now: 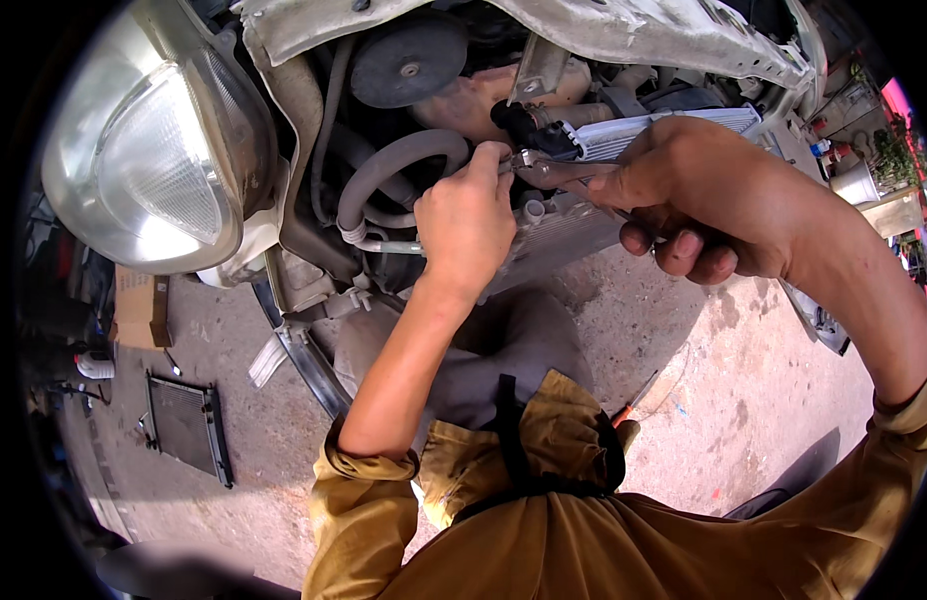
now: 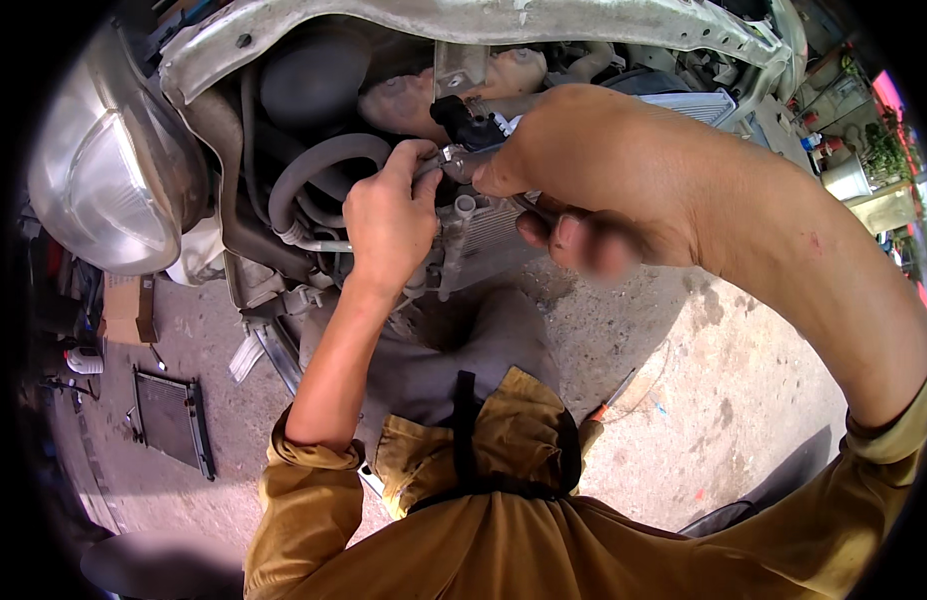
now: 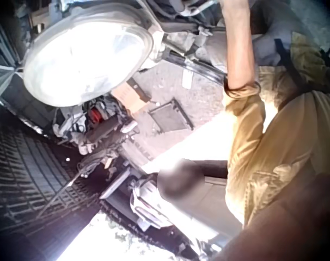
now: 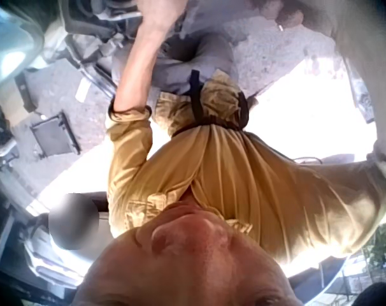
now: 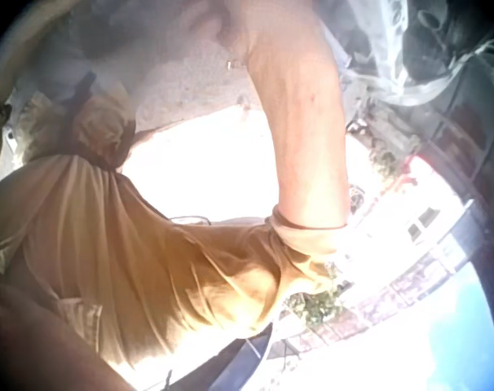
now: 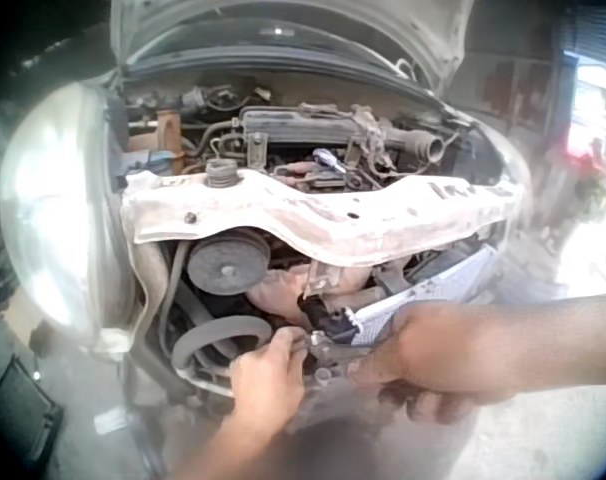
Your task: The person works on the front of a car with the hood open, using a screwdriver and pliers to adjust a hose clamp on the radiator. The person repeatedly tightens and loosens the clamp while manipulating the hose connection.
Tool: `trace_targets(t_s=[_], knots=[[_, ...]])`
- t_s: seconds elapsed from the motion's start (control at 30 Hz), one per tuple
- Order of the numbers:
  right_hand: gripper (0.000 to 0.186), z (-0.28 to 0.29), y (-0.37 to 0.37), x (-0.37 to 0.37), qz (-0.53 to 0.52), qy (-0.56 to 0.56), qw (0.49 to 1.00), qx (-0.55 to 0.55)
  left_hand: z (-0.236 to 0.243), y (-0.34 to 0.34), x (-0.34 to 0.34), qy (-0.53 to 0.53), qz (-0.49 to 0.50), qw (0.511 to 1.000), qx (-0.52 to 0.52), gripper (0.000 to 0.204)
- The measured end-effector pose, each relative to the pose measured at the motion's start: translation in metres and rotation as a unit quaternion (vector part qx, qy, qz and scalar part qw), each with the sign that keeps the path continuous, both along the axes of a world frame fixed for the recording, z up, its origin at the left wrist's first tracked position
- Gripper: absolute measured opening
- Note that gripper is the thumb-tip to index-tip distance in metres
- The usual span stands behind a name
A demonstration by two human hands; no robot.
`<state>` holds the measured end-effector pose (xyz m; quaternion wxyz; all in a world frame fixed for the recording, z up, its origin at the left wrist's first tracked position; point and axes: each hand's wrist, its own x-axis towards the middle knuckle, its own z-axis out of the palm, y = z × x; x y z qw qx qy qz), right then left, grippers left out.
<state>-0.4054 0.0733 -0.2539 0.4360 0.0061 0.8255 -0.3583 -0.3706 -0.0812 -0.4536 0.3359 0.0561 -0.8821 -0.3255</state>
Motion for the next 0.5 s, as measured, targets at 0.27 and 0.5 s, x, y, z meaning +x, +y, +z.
trace_targets(t_s=[0.27, 0.5], knots=[[0.029, 0.001, 0.002, -0.015, 0.146, 0.016, 0.989, -0.015, 0.002, 0.002, -0.002, -0.02, 0.014, 1.0, 0.001, 0.02], [0.018, -0.018, 0.024, -0.018, 0.131, 0.059, 0.99, 0.001, 0.007, -0.003, -0.001, -0.033, 0.004, 0.999, 0.007, 0.02]])
